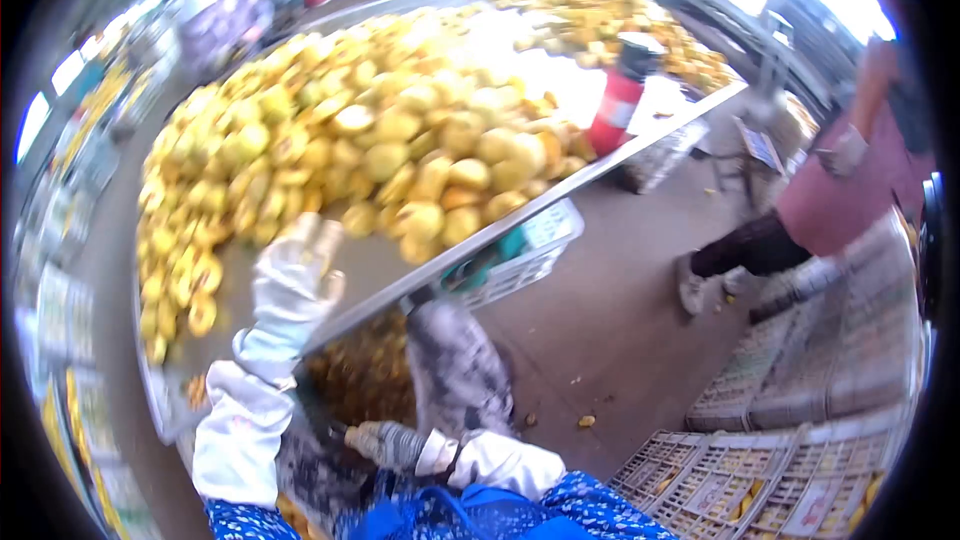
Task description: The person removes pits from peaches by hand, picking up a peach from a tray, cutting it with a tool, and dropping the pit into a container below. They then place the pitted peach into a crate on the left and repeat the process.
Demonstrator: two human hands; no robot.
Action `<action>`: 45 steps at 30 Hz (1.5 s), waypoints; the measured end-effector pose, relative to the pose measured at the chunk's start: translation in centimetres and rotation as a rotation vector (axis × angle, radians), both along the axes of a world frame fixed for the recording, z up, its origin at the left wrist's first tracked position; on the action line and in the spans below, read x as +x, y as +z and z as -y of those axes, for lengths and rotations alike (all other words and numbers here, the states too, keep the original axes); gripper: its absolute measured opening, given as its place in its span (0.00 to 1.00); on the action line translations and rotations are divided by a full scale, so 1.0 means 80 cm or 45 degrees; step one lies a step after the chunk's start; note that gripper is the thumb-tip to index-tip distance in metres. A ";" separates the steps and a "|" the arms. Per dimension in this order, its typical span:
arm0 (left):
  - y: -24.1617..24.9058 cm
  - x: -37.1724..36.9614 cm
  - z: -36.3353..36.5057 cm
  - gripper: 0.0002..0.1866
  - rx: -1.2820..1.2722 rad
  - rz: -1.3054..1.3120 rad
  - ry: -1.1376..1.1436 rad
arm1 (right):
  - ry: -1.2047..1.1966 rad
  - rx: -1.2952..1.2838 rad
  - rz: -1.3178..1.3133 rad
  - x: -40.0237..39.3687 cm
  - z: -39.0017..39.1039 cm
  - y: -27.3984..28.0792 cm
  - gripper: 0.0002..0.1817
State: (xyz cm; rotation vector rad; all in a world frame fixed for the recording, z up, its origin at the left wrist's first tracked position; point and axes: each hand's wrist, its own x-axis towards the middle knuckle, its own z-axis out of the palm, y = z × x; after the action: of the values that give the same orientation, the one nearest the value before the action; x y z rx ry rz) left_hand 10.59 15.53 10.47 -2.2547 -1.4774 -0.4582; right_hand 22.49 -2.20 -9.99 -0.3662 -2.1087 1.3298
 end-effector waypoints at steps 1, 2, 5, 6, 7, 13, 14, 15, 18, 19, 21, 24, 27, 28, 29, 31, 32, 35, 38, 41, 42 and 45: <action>-0.014 0.023 -0.042 0.30 -0.059 -0.175 -0.165 | -0.118 0.492 0.182 0.014 -0.018 -0.004 0.17; -0.029 0.050 -0.086 0.31 -0.091 -0.349 -0.380 | -0.284 0.982 0.330 0.029 -0.038 -0.009 0.19; -0.108 0.084 -0.175 0.37 -0.710 -0.472 -0.302 | -0.253 0.493 0.281 0.055 -0.083 -0.018 0.19; -0.118 0.095 -0.179 0.41 -0.759 -0.469 -0.230 | -0.276 0.230 0.220 0.062 -0.095 -0.016 0.19; -0.181 0.052 -0.196 0.43 -0.410 -0.572 -0.304 | -0.316 0.088 0.187 0.070 -0.105 -0.011 0.19; -0.136 -0.015 -0.130 0.25 -1.006 0.619 -0.041 | -0.475 -0.051 0.113 0.079 -0.119 0.005 0.18; -0.158 -0.060 -0.139 0.21 -1.120 0.976 0.039 | -0.496 -0.039 0.101 0.077 -0.119 0.008 0.18; -0.137 -0.071 -0.107 0.21 -1.116 1.353 0.106 | -0.511 -0.027 0.085 0.071 -0.117 0.004 0.18; -0.073 -0.057 0.014 0.22 -0.830 2.031 0.041 | -0.425 0.087 0.017 0.026 -0.085 0.010 0.18; -0.064 -0.048 0.045 0.24 -0.733 2.105 -0.035 | -0.408 0.202 0.005 0.018 -0.072 0.015 0.18; -0.062 -0.036 0.081 0.27 -0.661 2.313 -0.143 | -0.470 0.565 0.030 0.027 -0.060 0.028 0.18; -0.100 -0.048 0.115 0.35 -0.819 3.013 -0.088 | -0.443 -0.164 0.053 0.033 -0.062 0.084 0.16; -0.097 -0.038 0.151 0.25 -0.740 2.815 -0.256 | -0.509 0.066 0.203 0.021 -0.067 0.093 0.16; -0.102 -0.044 0.151 0.25 -0.738 2.932 -0.290 | -0.517 0.394 0.381 0.025 -0.066 0.134 0.19; -0.117 -0.046 0.149 0.26 -0.739 3.053 -0.301 | -0.531 0.503 0.397 0.021 -0.067 0.127 0.20; -0.125 -0.047 0.154 0.27 -0.741 3.149 -0.367 | -0.561 0.725 0.419 0.011 -0.069 0.110 0.22; -0.125 -0.044 0.159 0.27 -0.729 3.162 -0.369 | -0.536 0.670 0.465 0.009 -0.068 0.109 0.21; -0.136 -0.042 0.170 0.26 -0.753 3.175 -0.413 | -0.518 0.482 0.501 -0.002 -0.062 0.111 0.18; -0.145 -0.029 0.175 0.23 -0.475 2.953 -0.228 | -0.600 0.378 0.377 -0.012 -0.055 0.099 0.16; -0.158 -0.026 0.180 0.24 -0.447 3.133 -0.225 | -0.599 0.393 0.451 -0.014 -0.047 0.106 0.16; -0.160 -0.021 0.183 0.24 -0.413 3.134 -0.142 | -0.571 0.351 0.561 -0.013 -0.045 0.111 0.16; -0.149 -0.009 0.186 0.24 -0.259 3.054 0.045 | -0.512 0.264 0.750 -0.006 -0.044 0.131 0.14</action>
State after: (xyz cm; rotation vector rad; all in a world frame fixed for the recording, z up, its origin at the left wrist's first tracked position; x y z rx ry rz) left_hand 9.84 0.68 -1.49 -0.6890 -1.9006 -3.6186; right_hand 22.00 1.36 0.46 -1.1350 -2.4290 0.8171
